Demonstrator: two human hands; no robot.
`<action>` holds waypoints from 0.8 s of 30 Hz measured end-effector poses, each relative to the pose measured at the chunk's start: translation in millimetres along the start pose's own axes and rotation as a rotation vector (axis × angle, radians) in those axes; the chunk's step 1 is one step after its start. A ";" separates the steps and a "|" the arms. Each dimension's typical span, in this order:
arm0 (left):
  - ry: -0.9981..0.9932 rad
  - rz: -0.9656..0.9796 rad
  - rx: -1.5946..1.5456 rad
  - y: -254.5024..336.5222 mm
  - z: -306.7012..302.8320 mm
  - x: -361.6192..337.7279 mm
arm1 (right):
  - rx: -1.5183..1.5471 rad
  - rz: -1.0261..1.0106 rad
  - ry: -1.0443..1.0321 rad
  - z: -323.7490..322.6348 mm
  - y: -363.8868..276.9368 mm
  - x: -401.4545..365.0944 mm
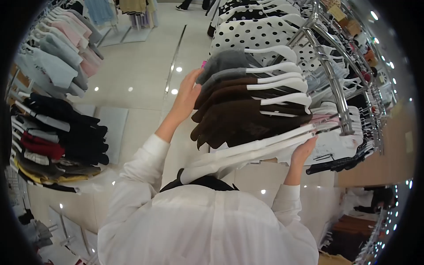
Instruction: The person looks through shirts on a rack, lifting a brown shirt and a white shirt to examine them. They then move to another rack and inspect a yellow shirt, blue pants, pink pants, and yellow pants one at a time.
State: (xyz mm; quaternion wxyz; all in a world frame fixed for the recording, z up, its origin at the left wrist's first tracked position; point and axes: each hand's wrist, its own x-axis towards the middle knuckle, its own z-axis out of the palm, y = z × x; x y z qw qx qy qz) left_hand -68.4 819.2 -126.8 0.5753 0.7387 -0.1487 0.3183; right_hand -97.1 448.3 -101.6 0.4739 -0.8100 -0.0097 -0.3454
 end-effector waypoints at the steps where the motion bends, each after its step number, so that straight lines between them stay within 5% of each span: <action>1: -0.001 -0.004 -0.017 -9.1 4.3 0.8 | 0.018 0.102 0.014 1.2 -10.2 -3.8; 3: -0.222 -0.232 -0.336 -20.3 20.6 -0.4 | -0.006 0.088 0.020 1.7 -7.3 -10.4; 5: -0.362 -0.101 -0.244 -20.2 35.3 -10.9 | -0.015 0.006 0.004 -1.4 2.8 -13.5; 6: -0.457 -0.209 -0.372 -19.7 39.1 -17.1 | 0.014 -0.002 -0.032 -2.5 0.7 -16.6; 7: -0.408 -0.175 -0.410 -20.6 48.3 -24.7 | 0.164 -0.026 -0.025 1.2 -3.4 -19.3; 8: -0.581 -0.172 -0.309 -24.1 50.5 -30.3 | 0.318 -0.049 -0.018 5.9 -8.0 -20.8; 14: -0.642 -0.059 -0.430 -12.6 66.5 -50.9 | 0.326 -0.042 -0.044 14.6 -21.1 -19.7; 17: -0.619 -0.088 -0.427 -15.1 67.1 -49.5 | 0.202 -0.053 -0.024 13.0 -19.0 -20.9; 21: -0.316 0.310 -0.164 -26.1 47.2 -18.5 | 0.204 -0.019 0.025 12.6 -19.4 -20.7; 23: -0.147 0.205 -0.257 -58.5 40.5 15.6 | 0.181 0.003 0.031 11.4 -21.2 -22.4; 24: -0.016 0.222 -0.052 -73.7 32.0 43.4 | 0.179 0.007 0.035 12.0 -20.0 -22.4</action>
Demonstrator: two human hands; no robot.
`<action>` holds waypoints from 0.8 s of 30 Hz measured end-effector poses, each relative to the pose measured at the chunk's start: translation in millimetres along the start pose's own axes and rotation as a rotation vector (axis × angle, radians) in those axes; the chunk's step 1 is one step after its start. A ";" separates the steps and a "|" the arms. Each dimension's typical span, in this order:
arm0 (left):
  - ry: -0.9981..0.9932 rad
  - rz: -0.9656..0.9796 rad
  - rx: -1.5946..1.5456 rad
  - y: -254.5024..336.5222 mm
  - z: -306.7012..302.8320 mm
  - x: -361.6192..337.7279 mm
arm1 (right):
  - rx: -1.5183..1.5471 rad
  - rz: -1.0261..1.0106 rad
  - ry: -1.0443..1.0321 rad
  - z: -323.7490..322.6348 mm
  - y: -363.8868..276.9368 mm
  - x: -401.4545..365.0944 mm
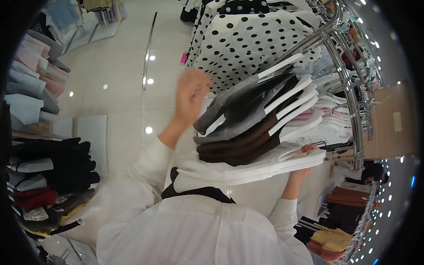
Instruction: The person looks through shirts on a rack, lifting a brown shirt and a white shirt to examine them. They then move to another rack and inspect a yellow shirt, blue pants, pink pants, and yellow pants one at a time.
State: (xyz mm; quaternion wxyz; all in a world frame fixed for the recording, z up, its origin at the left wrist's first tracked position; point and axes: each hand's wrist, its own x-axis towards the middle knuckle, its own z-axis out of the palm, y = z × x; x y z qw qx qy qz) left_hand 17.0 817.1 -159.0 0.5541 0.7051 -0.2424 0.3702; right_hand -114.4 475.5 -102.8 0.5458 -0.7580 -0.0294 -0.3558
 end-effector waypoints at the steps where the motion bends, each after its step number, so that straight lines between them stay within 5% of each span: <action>1: 0.131 -0.047 0.030 -15.4 1.3 26.5 | 0.023 0.000 0.019 1.5 1.8 0.6; 2: 0.263 -0.090 0.061 -28.9 3.1 48.0 | 0.048 -0.002 0.039 3.3 3.1 0.5; 6: 0.264 -0.385 -0.201 -52.4 37.2 75.3 | 0.058 -0.052 -0.011 5.9 3.4 1.7; 10: -0.394 -0.120 -0.029 -16.5 71.0 38.3 | 0.028 -0.116 -0.046 -1.5 7.1 0.5; 16: -0.248 0.113 -0.115 19.0 96.3 19.4 | -0.026 -0.117 0.041 2.7 2.1 -2.9; 20: -0.407 -0.101 0.001 21.9 91.9 16.9 | -0.177 -0.081 0.105 9.9 -8.1 -3.6; 22: -0.289 -0.410 -0.378 30.6 89.0 21.3 | -0.158 -0.063 0.124 9.0 -6.4 -4.3; 24: -0.291 -0.310 -0.274 21.4 87.6 19.7 | -0.157 -0.076 0.118 9.0 -7.7 -3.4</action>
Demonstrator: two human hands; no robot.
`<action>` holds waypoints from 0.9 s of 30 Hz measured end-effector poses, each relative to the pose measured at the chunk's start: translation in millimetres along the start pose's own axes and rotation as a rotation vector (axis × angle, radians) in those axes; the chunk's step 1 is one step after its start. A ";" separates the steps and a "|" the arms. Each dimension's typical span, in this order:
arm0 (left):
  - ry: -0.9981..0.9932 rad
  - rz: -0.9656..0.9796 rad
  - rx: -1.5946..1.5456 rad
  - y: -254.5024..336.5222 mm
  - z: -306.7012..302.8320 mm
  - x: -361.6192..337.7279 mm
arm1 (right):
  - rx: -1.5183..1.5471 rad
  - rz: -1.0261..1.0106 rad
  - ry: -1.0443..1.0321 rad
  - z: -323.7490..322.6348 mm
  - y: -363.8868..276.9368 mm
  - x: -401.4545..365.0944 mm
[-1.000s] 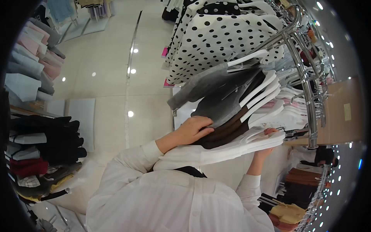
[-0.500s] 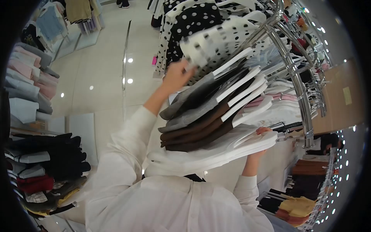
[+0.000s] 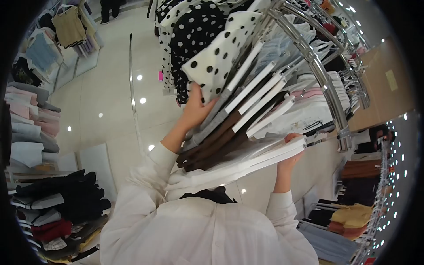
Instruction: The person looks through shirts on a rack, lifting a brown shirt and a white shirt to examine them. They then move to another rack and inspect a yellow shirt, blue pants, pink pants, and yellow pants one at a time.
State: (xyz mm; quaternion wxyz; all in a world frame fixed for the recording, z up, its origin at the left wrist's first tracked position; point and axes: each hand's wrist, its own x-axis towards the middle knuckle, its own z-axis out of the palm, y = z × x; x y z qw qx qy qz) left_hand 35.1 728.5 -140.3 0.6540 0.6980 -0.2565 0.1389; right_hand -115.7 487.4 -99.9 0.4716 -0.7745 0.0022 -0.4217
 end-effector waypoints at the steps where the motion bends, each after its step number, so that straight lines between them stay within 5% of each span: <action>1: 0.060 0.042 0.021 -3.4 -2.1 1.2 | 0.001 -0.014 -0.010 -0.5 -0.4 -0.5; 3: 0.135 0.060 -0.126 -6.7 -7.0 4.9 | -0.028 0.024 0.017 -3.6 3.9 -3.8; 5: 0.165 -0.158 -0.524 23.0 -24.9 16.8 | -0.011 0.135 0.059 -6.9 4.5 -8.9; 8: 0.495 -0.295 -0.630 9.1 -41.6 35.3 | 0.056 0.181 0.112 -11.4 26.2 -17.7; 11: 0.551 -0.283 -0.655 -0.2 -54.1 42.5 | 0.012 0.191 0.011 -11.0 19.4 -25.0; 14: 0.345 -0.265 -0.485 -34.5 -83.3 22.3 | -0.188 0.052 -0.129 -17.1 -0.4 -22.6; 19: 0.402 -0.316 -0.041 39.3 -96.4 -41.7 | -0.638 -0.153 -0.248 -66.7 -13.3 -28.2; 24: 0.628 0.024 0.554 149.0 -59.7 -115.6 | -0.486 -0.092 -0.211 -130.4 21.3 -40.4; 27: 0.559 0.148 0.802 165.9 -4.5 -147.6 | -0.412 -0.038 -0.279 -172.9 52.9 -42.0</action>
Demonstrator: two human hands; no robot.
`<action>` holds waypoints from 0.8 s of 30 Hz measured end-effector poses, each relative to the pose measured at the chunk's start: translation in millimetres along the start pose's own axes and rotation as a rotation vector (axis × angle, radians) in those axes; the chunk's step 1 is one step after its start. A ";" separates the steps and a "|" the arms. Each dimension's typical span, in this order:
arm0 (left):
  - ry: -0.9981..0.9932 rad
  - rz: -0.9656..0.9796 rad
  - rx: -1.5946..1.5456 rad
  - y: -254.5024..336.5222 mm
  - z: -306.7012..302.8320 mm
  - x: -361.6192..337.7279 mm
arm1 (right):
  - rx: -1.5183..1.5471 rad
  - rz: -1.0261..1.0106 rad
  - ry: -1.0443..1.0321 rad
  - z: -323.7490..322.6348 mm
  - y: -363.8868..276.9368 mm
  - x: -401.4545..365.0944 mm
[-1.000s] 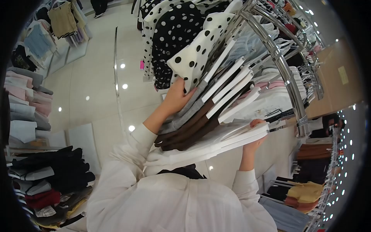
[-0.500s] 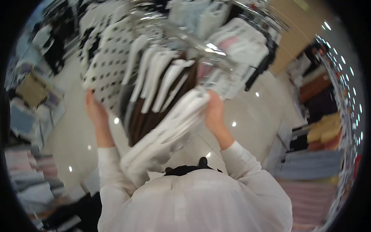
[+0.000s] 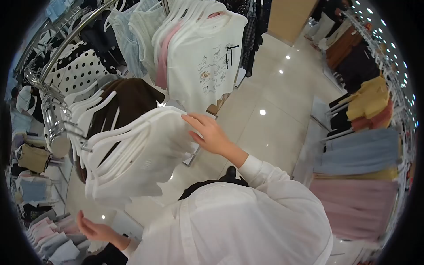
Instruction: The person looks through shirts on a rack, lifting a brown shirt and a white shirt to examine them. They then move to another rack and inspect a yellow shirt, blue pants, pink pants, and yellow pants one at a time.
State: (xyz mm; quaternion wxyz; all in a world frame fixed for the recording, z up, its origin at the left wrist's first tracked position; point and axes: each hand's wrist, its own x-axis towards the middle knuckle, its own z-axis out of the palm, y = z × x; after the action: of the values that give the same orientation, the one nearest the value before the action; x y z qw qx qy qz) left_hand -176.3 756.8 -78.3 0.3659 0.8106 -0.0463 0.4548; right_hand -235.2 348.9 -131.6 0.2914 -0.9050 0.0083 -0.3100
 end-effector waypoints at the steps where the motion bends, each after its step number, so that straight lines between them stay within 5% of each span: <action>1: -0.043 0.111 -0.062 21.5 10.6 -14.2 | 0.034 0.004 -0.087 -9.0 15.4 -5.5; 8: -0.586 0.337 -0.564 189.8 146.5 -71.9 | 0.005 -0.043 -0.398 -92.6 107.0 -50.0; 12: -0.791 -0.101 -0.726 225.7 224.9 -104.2 | -0.099 0.179 -0.254 -158.2 154.6 -86.3; 18: -0.727 -0.386 -0.644 219.8 347.5 -134.4 | -0.132 0.493 -0.042 -212.9 213.7 -151.9; 21: -0.657 -0.271 -0.466 202.4 403.9 -147.9 | -0.175 0.595 0.061 -212.2 229.6 -150.1; 24: -0.612 -0.379 -0.510 191.9 453.1 -155.6 | -0.180 0.661 0.103 -210.5 241.3 -130.6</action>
State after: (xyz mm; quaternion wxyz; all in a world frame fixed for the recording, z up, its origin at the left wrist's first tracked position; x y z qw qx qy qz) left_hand -26.5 289.1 -236.9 0.6007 0.7859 -0.1138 0.0925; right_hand -419.8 64.2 -198.4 0.2940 -0.8587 0.3430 -0.2421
